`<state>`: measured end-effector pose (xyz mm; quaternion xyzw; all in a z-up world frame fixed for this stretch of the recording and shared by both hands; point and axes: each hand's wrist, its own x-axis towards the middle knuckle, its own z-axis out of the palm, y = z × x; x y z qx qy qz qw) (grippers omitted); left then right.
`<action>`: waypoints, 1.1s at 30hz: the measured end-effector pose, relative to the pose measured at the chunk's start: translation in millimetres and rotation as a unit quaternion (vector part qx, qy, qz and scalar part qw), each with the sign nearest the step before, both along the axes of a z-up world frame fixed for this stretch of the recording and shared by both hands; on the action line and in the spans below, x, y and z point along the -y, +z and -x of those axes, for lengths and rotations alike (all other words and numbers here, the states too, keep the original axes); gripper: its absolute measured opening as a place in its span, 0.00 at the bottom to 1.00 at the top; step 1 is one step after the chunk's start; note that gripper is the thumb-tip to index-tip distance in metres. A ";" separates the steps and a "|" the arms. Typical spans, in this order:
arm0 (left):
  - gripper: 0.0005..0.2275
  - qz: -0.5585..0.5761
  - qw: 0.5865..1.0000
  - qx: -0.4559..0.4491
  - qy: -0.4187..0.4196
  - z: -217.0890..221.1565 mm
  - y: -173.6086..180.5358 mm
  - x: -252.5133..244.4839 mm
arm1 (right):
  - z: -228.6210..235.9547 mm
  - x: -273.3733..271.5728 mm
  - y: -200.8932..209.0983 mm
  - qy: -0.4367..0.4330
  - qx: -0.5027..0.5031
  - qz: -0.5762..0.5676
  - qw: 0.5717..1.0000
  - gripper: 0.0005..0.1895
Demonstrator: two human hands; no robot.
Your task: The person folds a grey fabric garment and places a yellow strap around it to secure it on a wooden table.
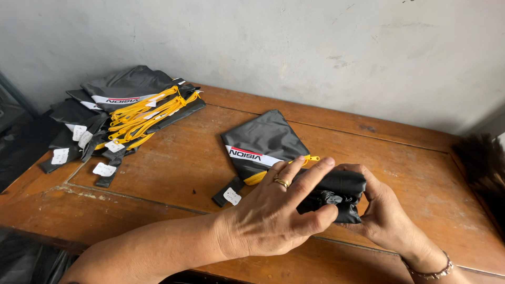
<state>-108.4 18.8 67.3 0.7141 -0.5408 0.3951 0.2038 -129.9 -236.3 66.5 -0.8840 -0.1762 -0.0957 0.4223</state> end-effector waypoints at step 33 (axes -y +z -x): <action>0.19 0.034 0.991 -0.101 -0.084 -6.6 10.6 0.7 | 30.0 -18.4 8.2 0.047 0.364 0.231 0.901 0.27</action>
